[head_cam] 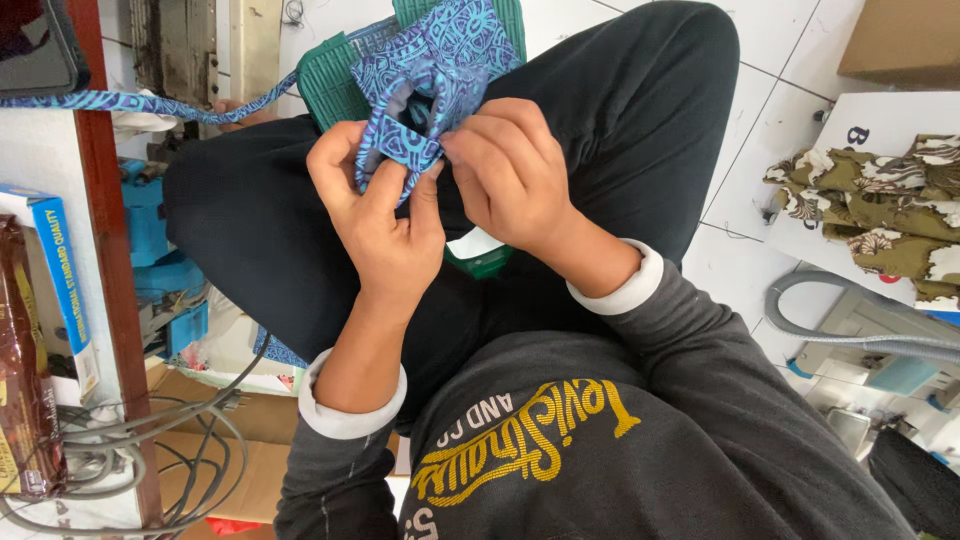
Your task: The person sits cross-legged and hand-sews a small blue patterned fabric pouch. They repeatedly insert a needle and thread through the fabric edges, pull the thread tight, and adjust the pouch shape. The person also attaches a button to the pouch and secures the thread.
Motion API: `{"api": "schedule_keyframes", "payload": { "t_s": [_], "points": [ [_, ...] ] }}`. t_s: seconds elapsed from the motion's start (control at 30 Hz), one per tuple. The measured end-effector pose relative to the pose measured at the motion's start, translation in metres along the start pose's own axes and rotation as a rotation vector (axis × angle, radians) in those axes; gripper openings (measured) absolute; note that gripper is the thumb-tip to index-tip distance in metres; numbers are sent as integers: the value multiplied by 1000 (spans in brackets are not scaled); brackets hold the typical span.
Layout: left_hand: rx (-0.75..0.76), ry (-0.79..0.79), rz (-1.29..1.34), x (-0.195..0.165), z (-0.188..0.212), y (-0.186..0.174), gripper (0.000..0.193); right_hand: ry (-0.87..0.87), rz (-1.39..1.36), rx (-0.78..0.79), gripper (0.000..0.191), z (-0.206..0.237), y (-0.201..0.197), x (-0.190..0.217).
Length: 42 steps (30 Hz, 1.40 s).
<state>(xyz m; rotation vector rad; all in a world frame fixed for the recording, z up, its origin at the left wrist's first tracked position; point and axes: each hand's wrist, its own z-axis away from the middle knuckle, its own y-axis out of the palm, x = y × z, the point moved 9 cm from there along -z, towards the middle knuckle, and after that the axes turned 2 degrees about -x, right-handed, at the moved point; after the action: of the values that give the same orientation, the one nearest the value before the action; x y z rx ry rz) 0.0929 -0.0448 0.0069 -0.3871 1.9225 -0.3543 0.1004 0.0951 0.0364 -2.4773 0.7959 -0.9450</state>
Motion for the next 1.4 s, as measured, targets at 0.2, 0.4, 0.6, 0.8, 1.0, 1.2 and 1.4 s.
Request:
{"api": "schedule_keyframes", "payload": {
  "t_s": [0.2, 0.4, 0.6, 0.8, 1.0, 1.2, 1.4],
  "points": [
    [-14, -18, 20, 2, 3, -2, 15, -90, -22, 23, 31, 0, 0, 5],
    [-4, -31, 55, 4, 1, -6, 17, 24, -231, 66, 36, -4, -1, -3],
    [118, -42, 132, -1, -1, -1, 25, -32, -144, 85, 33, -9, -7, -2],
    [-12, -377, 390, 28, 6, 5, 14, -264, -46, 39, 25, -11, -6, 13],
    [-36, -337, 406, 30, 7, 2, 16, -198, -74, 92, 32, -14, 5, 7],
    [-58, -271, 428, 24, 6, -1, 16, -190, -105, 135, 37, -15, 10, 5],
    [-110, -320, 487, 24, 6, 3, 21, -173, 17, 136, 29, -15, 19, -2]
  ]
}}
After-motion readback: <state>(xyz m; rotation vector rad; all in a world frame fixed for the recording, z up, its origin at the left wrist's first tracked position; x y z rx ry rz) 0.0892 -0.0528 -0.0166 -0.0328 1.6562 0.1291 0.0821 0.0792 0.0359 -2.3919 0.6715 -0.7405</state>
